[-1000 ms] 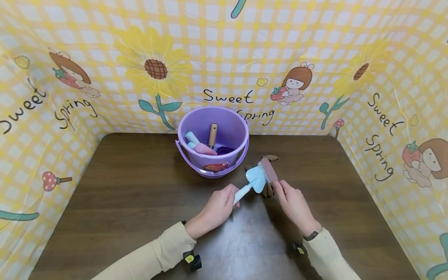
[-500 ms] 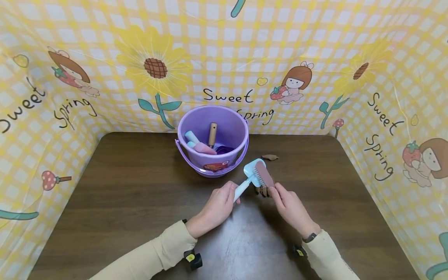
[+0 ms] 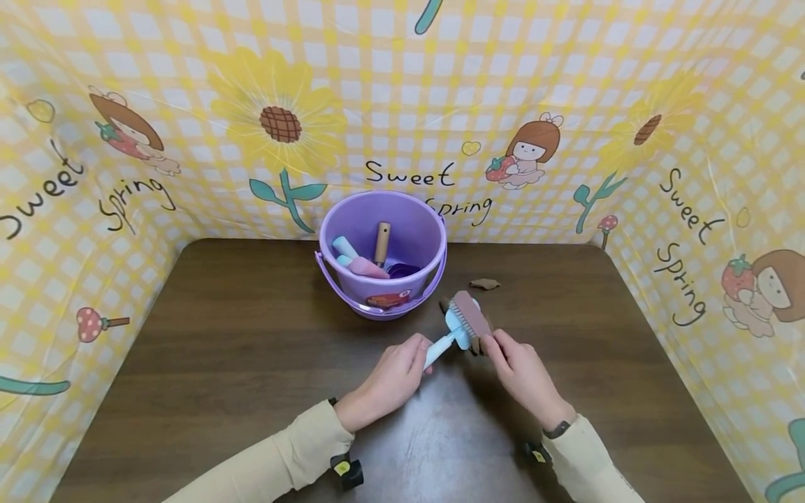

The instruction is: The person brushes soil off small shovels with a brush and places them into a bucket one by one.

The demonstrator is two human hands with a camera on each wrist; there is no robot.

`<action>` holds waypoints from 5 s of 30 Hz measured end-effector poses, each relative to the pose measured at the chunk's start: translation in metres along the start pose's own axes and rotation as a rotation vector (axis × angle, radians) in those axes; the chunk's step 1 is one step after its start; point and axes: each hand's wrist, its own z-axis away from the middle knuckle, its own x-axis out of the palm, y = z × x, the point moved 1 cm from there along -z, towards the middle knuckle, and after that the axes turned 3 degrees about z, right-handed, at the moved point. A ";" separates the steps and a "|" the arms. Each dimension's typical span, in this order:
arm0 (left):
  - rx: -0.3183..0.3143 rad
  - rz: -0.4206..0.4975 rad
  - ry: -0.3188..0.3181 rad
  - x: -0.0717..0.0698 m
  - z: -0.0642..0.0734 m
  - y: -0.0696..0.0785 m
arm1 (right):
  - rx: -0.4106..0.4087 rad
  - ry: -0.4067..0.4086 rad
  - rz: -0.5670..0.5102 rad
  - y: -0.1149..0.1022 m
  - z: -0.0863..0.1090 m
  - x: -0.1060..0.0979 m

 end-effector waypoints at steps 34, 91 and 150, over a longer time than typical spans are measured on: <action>0.254 -0.174 0.338 -0.138 -0.009 0.069 | 0.221 0.125 -0.030 0.015 0.000 -0.013; 0.200 -0.549 0.380 -0.108 -0.057 0.032 | 0.222 0.045 -0.013 0.018 0.010 -0.015; 0.078 -0.419 0.233 -0.069 0.057 -0.031 | 0.360 -0.161 0.464 0.046 0.038 -0.055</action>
